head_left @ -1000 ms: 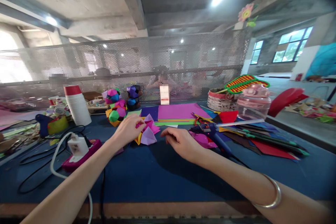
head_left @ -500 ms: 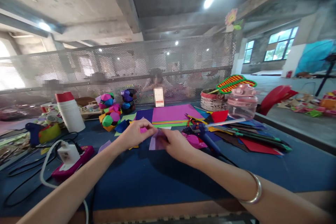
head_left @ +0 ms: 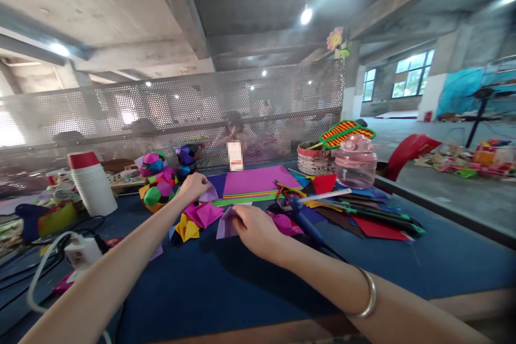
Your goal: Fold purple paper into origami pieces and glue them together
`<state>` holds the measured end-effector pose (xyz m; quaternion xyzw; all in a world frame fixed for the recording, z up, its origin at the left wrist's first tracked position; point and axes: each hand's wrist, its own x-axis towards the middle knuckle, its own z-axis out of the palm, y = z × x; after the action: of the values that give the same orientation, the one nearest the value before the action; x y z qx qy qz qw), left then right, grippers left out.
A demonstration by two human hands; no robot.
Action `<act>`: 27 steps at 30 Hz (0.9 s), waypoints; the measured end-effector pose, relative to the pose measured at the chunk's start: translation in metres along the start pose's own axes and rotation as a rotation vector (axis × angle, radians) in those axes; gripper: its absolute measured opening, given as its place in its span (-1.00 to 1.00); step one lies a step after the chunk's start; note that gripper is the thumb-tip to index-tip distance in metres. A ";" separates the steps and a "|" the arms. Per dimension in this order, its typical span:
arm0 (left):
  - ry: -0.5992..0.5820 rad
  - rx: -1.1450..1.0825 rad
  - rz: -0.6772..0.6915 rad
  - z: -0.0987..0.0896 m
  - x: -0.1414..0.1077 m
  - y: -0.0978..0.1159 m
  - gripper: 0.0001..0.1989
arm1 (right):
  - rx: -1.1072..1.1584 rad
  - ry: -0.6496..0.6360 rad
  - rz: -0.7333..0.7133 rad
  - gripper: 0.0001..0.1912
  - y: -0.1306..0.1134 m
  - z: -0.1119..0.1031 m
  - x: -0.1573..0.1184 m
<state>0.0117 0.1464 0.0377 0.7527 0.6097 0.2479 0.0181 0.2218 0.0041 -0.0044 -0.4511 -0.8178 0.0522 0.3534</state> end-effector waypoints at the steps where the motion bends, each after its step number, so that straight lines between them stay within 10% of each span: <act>1: 0.053 -0.011 0.004 -0.003 -0.001 0.004 -0.69 | 0.011 0.024 -0.010 -0.82 0.001 -0.001 0.001; 5: 0.170 -0.108 0.113 -0.016 -0.020 0.026 -0.76 | 0.068 0.135 -0.033 -0.79 0.004 -0.006 0.006; 11: 0.014 -0.298 0.317 -0.013 -0.081 0.059 -0.87 | 0.124 0.271 -0.014 -0.97 0.003 -0.008 0.009; 27: -0.083 -0.826 0.260 0.013 -0.123 0.058 -0.73 | 0.107 0.275 0.010 -0.85 0.004 0.004 0.008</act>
<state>0.0532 0.0212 0.0027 0.7622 0.3583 0.4407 0.3107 0.2195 0.0132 -0.0047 -0.4386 -0.7556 0.0351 0.4852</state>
